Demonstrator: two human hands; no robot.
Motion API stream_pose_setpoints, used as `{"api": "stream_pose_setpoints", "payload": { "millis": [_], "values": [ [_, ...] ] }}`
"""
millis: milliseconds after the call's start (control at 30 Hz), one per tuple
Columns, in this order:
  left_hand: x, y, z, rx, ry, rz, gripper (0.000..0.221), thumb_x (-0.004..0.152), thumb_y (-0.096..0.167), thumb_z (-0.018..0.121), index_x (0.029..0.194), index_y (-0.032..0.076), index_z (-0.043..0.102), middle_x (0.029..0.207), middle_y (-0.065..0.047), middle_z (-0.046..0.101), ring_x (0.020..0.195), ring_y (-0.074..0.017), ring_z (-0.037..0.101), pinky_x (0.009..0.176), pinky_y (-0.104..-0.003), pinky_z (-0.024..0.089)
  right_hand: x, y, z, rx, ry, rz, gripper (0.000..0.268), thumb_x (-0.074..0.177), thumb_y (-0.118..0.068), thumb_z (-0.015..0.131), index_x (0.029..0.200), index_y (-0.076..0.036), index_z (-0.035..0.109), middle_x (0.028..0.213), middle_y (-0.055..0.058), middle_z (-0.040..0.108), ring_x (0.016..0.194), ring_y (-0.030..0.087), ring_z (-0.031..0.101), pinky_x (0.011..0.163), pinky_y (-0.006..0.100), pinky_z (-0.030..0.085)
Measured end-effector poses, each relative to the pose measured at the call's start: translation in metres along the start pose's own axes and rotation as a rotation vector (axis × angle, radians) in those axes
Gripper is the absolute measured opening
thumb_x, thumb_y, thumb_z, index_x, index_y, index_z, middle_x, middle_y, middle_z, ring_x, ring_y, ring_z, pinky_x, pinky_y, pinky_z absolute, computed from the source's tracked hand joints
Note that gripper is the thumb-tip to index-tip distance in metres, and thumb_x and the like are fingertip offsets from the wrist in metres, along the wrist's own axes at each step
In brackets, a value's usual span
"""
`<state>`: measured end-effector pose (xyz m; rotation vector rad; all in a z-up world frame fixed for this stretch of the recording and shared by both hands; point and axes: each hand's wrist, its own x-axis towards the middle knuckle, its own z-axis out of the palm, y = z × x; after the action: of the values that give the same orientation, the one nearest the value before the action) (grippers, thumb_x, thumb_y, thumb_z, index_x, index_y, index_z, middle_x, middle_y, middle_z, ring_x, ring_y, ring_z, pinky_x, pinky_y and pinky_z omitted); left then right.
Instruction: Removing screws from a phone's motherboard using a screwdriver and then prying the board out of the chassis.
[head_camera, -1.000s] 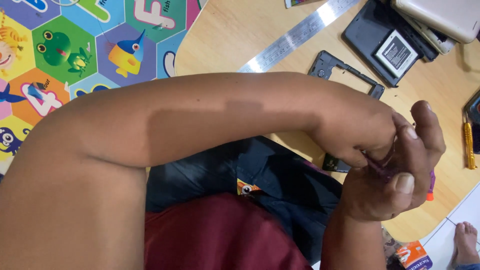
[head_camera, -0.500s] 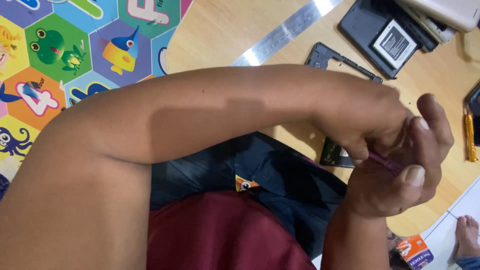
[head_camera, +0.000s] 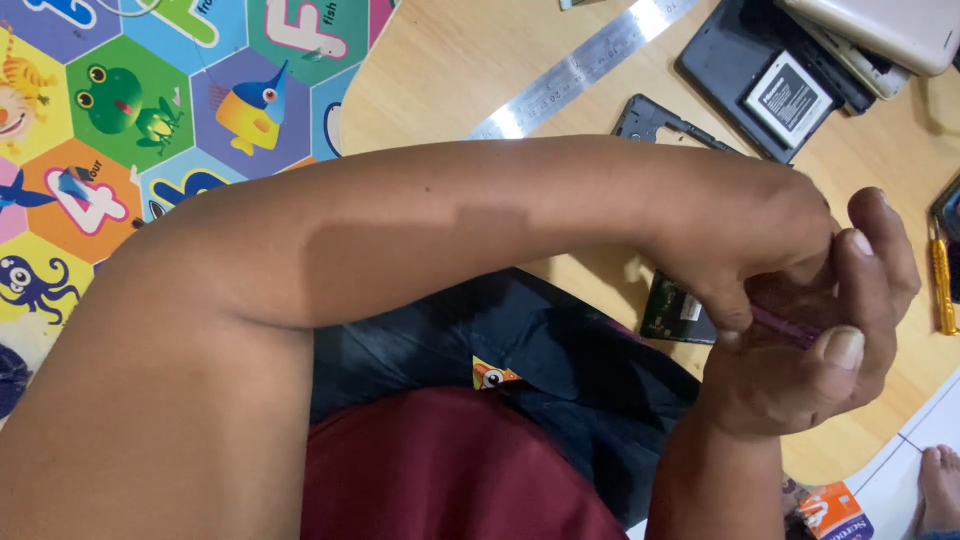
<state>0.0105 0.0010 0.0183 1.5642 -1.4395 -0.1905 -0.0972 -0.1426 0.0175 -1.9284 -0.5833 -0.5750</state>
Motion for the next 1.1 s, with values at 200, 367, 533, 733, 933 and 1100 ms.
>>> {"api": "stream_pose_setpoints", "payload": {
  "millis": [200, 367, 533, 733, 933, 1100],
  "values": [
    [0.001, -0.013, 0.012, 0.033, -0.021, 0.072, 0.020, 0.081, 0.017, 0.079, 0.070, 0.016, 0.062, 0.062, 0.004, 0.059, 0.056, -0.0161, 0.054, 0.051, -0.037, 0.036, -0.005, 0.003, -0.002, 0.023, 0.015, 0.011, 0.048, 0.116, -0.036, 0.031, 0.141, -0.002, 0.053, 0.149, 0.036, 0.047, 0.132, 0.043, 0.052, 0.110, 0.055, 0.044],
    [0.000, -0.005, 0.008, 0.017, 0.029, 0.007, 0.019, 0.074, 0.028, 0.089, 0.080, 0.016, 0.075, 0.072, 0.004, 0.074, 0.065, -0.0157, 0.068, 0.056, -0.034, 0.048, -0.009, 0.006, -0.003, 0.044, 0.013, 0.019, 0.048, 0.115, -0.037, 0.031, 0.140, -0.002, 0.052, 0.151, 0.037, 0.045, 0.148, 0.046, 0.048, 0.119, 0.059, 0.048],
    [0.000, -0.006, 0.009, 0.065, 0.038, 0.015, 0.007, 0.066, 0.017, 0.080, 0.068, 0.018, 0.073, 0.060, 0.005, 0.069, 0.056, -0.0154, 0.066, 0.047, -0.034, 0.044, -0.004, 0.001, 0.001, 0.047, -0.019, -0.031, 0.047, 0.116, -0.034, 0.029, 0.144, -0.002, 0.050, 0.150, 0.038, 0.044, 0.149, 0.045, 0.045, 0.126, 0.060, 0.043],
    [-0.003, -0.012, 0.005, 0.104, -0.089, 0.064, 0.018, 0.086, 0.026, 0.077, 0.075, 0.013, 0.070, 0.065, -0.002, 0.065, 0.056, -0.0232, 0.057, 0.048, -0.044, 0.038, -0.009, 0.006, -0.005, 0.067, -0.011, 0.041, 0.049, 0.117, -0.038, 0.032, 0.148, -0.006, 0.052, 0.155, 0.033, 0.045, 0.147, 0.043, 0.050, 0.112, 0.054, 0.049],
    [-0.003, 0.004, 0.003, -0.014, -0.019, 0.005, 0.037, 0.077, 0.039, 0.095, 0.088, 0.013, 0.073, 0.090, 0.001, 0.076, 0.080, -0.0203, 0.071, 0.067, -0.033, 0.051, -0.001, -0.006, -0.004, -0.016, -0.029, 0.016, 0.048, 0.119, -0.036, 0.031, 0.144, -0.001, 0.051, 0.149, 0.035, 0.048, 0.146, 0.045, 0.049, 0.124, 0.057, 0.044],
    [-0.003, -0.010, 0.015, 0.086, 0.032, 0.025, 0.013, 0.078, 0.019, 0.084, 0.075, 0.016, 0.072, 0.075, -0.001, 0.068, 0.065, -0.0223, 0.063, 0.054, -0.041, 0.043, -0.003, 0.002, -0.008, 0.040, -0.033, 0.042, 0.047, 0.120, -0.038, 0.034, 0.141, 0.000, 0.051, 0.145, 0.035, 0.048, 0.141, 0.046, 0.051, 0.115, 0.057, 0.049]
  ]
}}
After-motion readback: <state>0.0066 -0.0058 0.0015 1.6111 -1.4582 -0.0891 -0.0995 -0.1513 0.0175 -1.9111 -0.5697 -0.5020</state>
